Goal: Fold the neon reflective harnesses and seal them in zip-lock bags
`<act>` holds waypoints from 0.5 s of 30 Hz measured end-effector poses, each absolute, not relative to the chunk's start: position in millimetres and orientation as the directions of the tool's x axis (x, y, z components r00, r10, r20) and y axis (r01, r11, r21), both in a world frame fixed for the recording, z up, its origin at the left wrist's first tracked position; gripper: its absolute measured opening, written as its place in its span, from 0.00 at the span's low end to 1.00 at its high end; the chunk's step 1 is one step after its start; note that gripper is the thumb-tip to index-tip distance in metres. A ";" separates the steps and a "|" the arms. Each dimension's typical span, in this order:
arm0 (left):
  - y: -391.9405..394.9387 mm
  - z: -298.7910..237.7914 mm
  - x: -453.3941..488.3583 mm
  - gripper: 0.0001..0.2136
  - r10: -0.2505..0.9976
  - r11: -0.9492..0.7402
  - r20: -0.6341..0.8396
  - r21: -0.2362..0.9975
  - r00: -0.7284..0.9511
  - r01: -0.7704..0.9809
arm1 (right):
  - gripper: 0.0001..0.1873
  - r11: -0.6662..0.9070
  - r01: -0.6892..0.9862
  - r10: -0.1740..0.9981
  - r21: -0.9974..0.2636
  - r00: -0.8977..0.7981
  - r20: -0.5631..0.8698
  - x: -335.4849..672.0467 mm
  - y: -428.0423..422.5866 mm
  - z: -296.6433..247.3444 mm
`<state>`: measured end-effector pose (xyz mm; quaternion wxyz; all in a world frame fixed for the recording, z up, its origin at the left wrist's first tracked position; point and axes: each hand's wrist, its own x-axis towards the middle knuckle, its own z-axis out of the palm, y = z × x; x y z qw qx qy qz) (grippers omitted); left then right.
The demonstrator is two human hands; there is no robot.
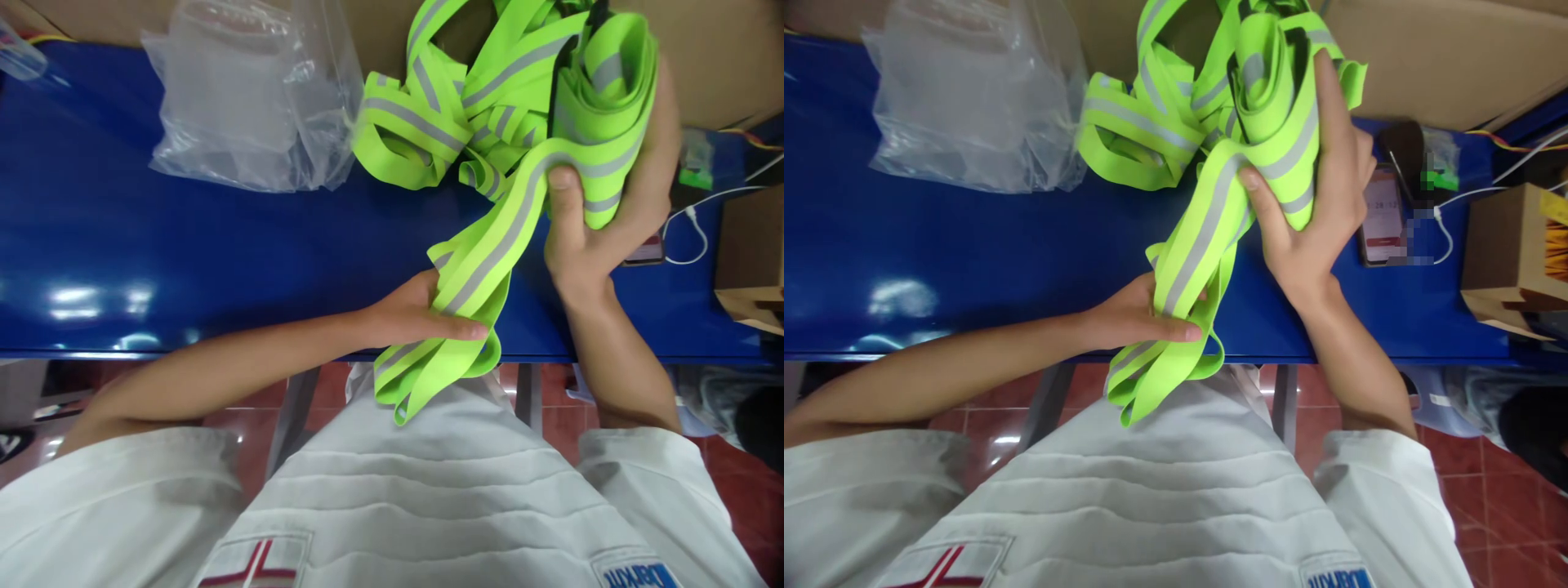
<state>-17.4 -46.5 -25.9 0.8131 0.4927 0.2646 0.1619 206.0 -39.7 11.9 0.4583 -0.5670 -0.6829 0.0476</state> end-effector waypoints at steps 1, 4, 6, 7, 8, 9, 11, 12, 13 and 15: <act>-46.6 -26.3 -16.7 0.24 0.545 0.484 -0.292 0.875 0.786 -0.011 | 0.42 0.423 0.726 0.740 -0.543 0.069 0.669 205.0 -37.5 10.8; -45.0 -26.7 -15.6 0.31 0.601 0.572 -0.346 0.816 0.720 -0.085 | 0.26 0.551 0.615 0.648 -0.564 0.112 0.754 204.0 -29.2 6.4; -41.9 -25.6 -16.5 0.39 0.614 0.614 -0.375 0.779 0.695 -0.122 | 0.19 0.539 0.494 0.716 -0.682 0.158 0.680 204.9 -24.0 4.3; -39.6 -24.6 -17.5 0.41 0.609 0.619 -0.383 0.777 0.695 -0.114 | 0.17 0.526 0.431 0.744 -0.733 0.185 0.642 205.9 -21.8 3.6; -36.6 -23.2 -19.0 0.41 0.589 0.610 -0.389 0.789 0.708 -0.074 | 0.15 0.512 0.367 0.768 -0.777 0.208 0.605 207.3 -19.9 3.1; -33.1 -21.5 -20.9 0.38 0.559 0.582 -0.390 0.813 0.732 -0.011 | 0.13 0.500 0.298 0.791 -0.814 0.226 0.568 209.2 -18.3 2.9; -24.4 -18.1 -25.7 0.28 0.497 0.454 -0.378 0.880 0.781 0.137 | 0.12 0.433 0.148 0.856 -0.889 0.241 0.457 214.2 -15.9 3.4; -19.5 -16.5 -28.4 0.23 0.478 0.369 -0.373 0.907 0.796 0.203 | 0.13 0.371 0.070 0.899 -0.926 0.221 0.377 217.0 -15.0 4.1; -14.4 -15.1 -31.2 0.20 0.476 0.283 -0.366 0.925 0.800 0.255 | 0.14 0.292 0.000 0.941 -0.956 0.177 0.287 219.9 -14.2 5.3; -4.9 -12.8 -36.5 0.18 0.513 0.151 -0.348 0.936 0.785 0.317 | 0.20 0.139 -0.103 0.989 -0.985 0.064 0.133 224.8 -13.0 8.6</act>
